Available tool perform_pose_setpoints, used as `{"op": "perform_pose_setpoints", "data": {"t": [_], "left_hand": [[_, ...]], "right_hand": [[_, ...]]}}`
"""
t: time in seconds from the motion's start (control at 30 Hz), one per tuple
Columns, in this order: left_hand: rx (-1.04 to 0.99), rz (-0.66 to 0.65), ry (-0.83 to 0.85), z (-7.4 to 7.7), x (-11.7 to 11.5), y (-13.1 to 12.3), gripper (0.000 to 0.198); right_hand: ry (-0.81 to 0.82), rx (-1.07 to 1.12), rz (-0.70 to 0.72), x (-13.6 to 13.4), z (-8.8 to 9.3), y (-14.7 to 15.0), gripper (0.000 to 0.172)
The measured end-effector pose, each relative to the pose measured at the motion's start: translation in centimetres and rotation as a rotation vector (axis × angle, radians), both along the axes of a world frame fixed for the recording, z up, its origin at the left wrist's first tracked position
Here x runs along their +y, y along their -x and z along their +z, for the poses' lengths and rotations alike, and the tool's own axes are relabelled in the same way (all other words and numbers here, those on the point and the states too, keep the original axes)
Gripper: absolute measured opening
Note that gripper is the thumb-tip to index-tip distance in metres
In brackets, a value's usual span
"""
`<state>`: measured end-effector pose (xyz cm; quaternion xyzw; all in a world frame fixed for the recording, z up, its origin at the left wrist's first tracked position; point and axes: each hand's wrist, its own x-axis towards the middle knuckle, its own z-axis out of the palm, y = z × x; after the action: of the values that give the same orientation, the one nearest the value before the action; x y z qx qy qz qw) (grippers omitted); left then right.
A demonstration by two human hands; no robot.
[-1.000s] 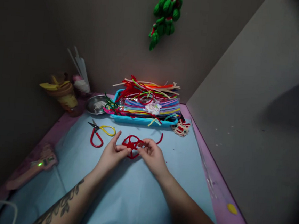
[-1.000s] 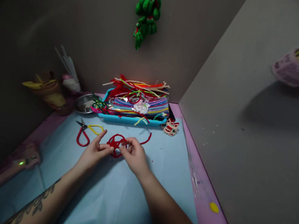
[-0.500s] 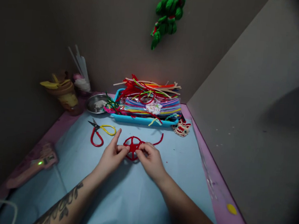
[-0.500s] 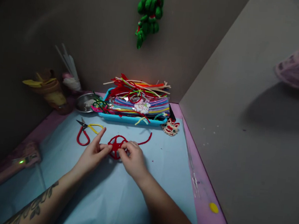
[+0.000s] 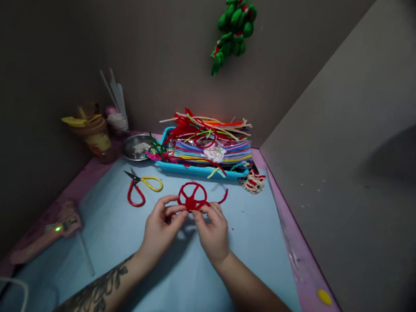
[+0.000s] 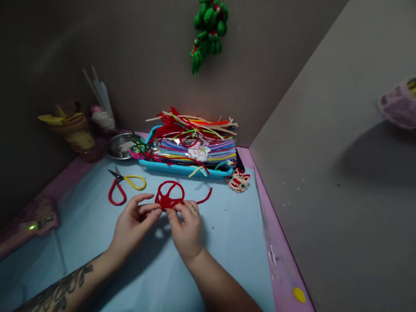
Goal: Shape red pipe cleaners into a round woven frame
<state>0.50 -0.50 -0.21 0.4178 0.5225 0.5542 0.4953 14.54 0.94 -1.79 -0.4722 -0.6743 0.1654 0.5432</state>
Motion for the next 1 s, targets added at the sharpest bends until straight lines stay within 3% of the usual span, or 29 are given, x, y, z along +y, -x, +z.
{"op": "perform_pose_setpoints", "data": {"t": [0.33, 0.5, 0.67, 0.87, 1.0], "left_hand": [[-0.24, 0.032, 0.117, -0.3, 1.1, 0.9, 0.053], [-0.215, 0.054, 0.146, -0.3, 1.5, 1.2, 0.056], [-0.182, 0.013, 0.153, -0.5, 1.5, 1.3, 0.058], [-0.217, -0.012, 0.158, -0.9, 1.3, 0.9, 0.056], [-0.243, -0.038, 0.134, -0.8, 1.2, 0.7, 0.057]], "right_hand": [[0.006, -0.028, 0.176, 0.0, -0.7, 0.4, 0.011], [0.243, 0.221, 0.078, 0.1, -1.1, 0.5, 0.009], [0.407, 0.416, 0.142, 0.5, -1.5, 0.5, 0.018], [0.369, 0.226, 0.106, 0.2, -0.6, 0.6, 0.006], [0.28, 0.098, 0.106, 0.1, -0.1, 0.7, 0.008]]}}
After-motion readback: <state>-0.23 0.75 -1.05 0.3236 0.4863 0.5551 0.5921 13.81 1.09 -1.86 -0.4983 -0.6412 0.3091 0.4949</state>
